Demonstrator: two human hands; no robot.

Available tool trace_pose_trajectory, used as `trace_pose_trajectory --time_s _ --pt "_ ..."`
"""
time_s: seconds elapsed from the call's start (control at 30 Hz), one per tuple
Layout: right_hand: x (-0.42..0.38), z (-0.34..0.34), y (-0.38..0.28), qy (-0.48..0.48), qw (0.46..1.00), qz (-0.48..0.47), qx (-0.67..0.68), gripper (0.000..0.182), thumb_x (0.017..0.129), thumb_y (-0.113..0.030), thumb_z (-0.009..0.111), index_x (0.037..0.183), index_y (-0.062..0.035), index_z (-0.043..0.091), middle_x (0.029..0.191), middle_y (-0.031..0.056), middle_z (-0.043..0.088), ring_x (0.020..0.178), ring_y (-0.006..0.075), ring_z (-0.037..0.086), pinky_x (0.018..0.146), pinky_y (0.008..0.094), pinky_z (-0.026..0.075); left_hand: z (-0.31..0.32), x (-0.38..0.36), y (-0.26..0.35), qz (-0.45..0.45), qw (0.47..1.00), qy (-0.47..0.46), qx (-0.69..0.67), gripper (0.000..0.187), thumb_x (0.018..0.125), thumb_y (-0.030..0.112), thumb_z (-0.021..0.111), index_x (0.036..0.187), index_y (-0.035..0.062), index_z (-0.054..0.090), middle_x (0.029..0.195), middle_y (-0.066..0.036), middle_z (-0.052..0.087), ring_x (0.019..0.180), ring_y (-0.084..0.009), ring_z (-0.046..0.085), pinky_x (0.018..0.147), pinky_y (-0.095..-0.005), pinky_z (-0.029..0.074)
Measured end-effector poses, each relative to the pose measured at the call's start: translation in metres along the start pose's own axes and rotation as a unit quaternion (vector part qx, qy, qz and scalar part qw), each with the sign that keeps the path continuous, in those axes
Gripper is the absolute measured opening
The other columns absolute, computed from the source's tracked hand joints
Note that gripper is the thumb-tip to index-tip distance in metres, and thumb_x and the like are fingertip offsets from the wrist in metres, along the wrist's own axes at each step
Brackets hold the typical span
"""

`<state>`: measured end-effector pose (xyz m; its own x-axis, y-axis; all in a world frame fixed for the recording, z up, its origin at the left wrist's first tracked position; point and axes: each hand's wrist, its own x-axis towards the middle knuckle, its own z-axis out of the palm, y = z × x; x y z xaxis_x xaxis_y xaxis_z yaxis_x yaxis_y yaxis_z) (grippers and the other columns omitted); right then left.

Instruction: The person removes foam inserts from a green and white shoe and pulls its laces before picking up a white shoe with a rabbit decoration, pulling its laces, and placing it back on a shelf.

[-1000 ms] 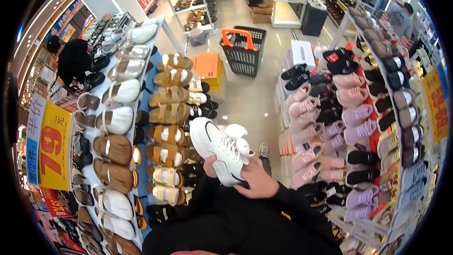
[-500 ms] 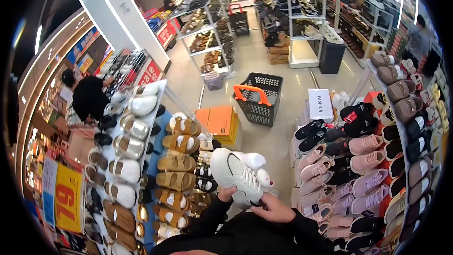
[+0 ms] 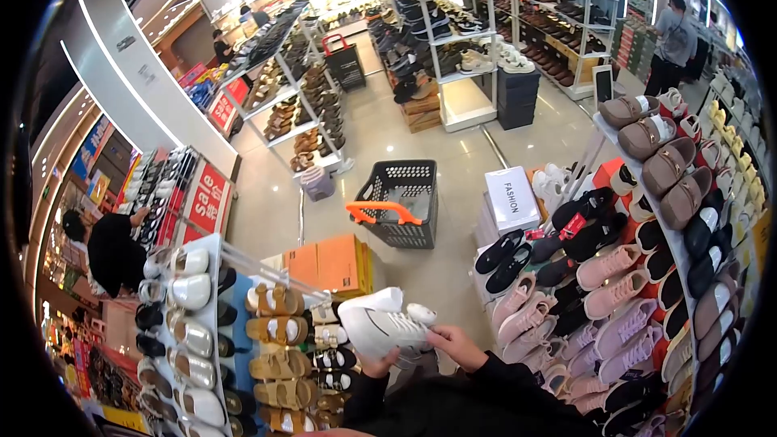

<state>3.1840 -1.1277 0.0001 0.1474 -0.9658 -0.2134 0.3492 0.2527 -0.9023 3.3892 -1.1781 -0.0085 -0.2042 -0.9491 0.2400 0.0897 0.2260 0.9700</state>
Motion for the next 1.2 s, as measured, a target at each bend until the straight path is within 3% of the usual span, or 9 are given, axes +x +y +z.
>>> trace_pose_trajectory --time_s 0.13,0.27,0.4,0.5,0.73,0.77,0.97,1.07,1.2 --pt "0.035 -0.017 0.001 0.044 0.996 0.077 0.017 0.031 0.086 -0.021 0.072 0.105 0.0024 0.065 0.098 0.0051 0.067 0.088 0.011 0.061 0.08 0.0259 0.049 0.013 0.046 -0.026 0.097 0.988 -0.071 0.094 0.111 0.055 0.027 0.088 0.137 -0.0023 0.019 0.127 -0.018 0.043 0.116 -0.0276 0.049 0.099 -0.0428 0.04" --pt "0.093 -0.023 -0.008 0.119 0.992 0.024 0.019 0.032 0.085 -0.023 0.072 0.104 0.0028 0.066 0.096 0.0055 0.068 0.086 0.0117 0.062 0.077 0.0269 0.049 0.018 0.116 -0.042 0.083 0.988 -0.101 0.08 0.113 0.055 0.029 0.09 0.137 -0.0012 0.018 0.128 -0.018 0.042 0.119 -0.0288 0.047 0.099 -0.0432 0.04" --pt "0.158 -0.019 -0.05 0.221 0.941 -0.047 -0.253 0.032 0.087 -0.025 0.068 0.099 0.0048 0.066 0.089 0.0062 0.068 0.08 0.0103 0.06 0.072 0.0296 0.049 0.005 0.215 -0.064 0.077 0.981 -0.174 -0.026 0.115 0.053 0.023 0.093 0.137 -0.0011 0.018 0.126 -0.017 0.046 0.116 -0.0273 0.052 0.098 -0.0414 0.043" --pt "0.193 -0.021 -0.078 0.245 0.91 -0.117 -0.314 0.04 0.081 -0.024 0.069 0.106 0.0054 0.062 0.097 0.017 0.065 0.09 0.0252 0.06 0.081 0.0359 0.046 -0.002 0.267 -0.07 0.112 0.98 -0.165 -0.002 0.107 0.051 0.024 0.092 0.134 -0.0001 0.03 0.123 -0.019 0.047 0.112 -0.0326 0.052 0.095 -0.0435 0.043" --pt "0.251 -0.047 -0.055 0.221 0.969 -0.067 0.085 0.063 0.093 -0.03 0.057 0.142 -0.0004 0.032 0.141 0.0117 0.044 0.128 0.0238 0.045 0.104 0.0351 0.039 -0.011 0.318 -0.04 0.161 0.986 -0.051 -0.006 0.102 0.048 0.027 0.091 0.132 0.0035 0.037 0.123 -0.021 0.044 0.112 -0.0376 0.049 0.094 -0.0417 0.042" --pt "0.264 -0.048 -0.053 0.222 0.969 -0.036 0.1 0.069 0.094 -0.048 0.049 0.143 -0.0028 0.031 0.141 0.0106 0.044 0.128 0.0259 0.046 0.105 0.0366 0.038 -0.014 0.321 -0.04 0.138 0.99 -0.035 0.0 0.102 0.048 0.027 0.091 0.132 0.004 0.037 0.123 -0.021 0.044 0.112 -0.0375 0.049 0.094 -0.0414 0.042" --pt "0.355 -0.088 -0.06 0.005 0.976 0.157 0.149 0.072 0.092 -0.058 0.042 0.143 -0.0071 0.033 0.14 0.011 0.046 0.124 0.0273 0.05 0.103 0.0407 0.042 -0.023 0.341 -0.068 0.029 0.989 0.032 -0.14 0.118 0.053 0.023 0.091 0.143 0.0029 0.019 0.136 -0.015 0.04 0.126 -0.0243 0.043 0.105 -0.0397 0.034" --pt "0.396 -0.087 -0.08 -0.213 0.858 0.334 0.327 0.07 0.093 -0.058 0.041 0.143 -0.0109 0.034 0.138 0.0142 0.047 0.119 0.0301 0.053 0.099 0.0455 0.046 -0.029 0.358 -0.061 0.009 0.984 0.08 -0.158 0.123 0.054 0.023 0.091 0.146 0.0032 0.012 0.138 -0.014 0.039 0.129 -0.0233 0.041 0.107 -0.0389 0.032" --pt "0.454 -0.085 -0.086 -0.126 0.885 0.42 0.154 0.065 0.095 -0.053 0.04 0.143 -0.0097 0.034 0.137 0.0165 0.048 0.121 0.0325 0.052 0.101 0.0467 0.045 -0.034 0.358 -0.068 -0.018 0.982 0.154 -0.112 0.119 0.055 0.021 0.09 0.146 0.0033 0.015 0.137 -0.012 0.04 0.128 -0.0243 0.04 0.107 -0.0374 0.031"
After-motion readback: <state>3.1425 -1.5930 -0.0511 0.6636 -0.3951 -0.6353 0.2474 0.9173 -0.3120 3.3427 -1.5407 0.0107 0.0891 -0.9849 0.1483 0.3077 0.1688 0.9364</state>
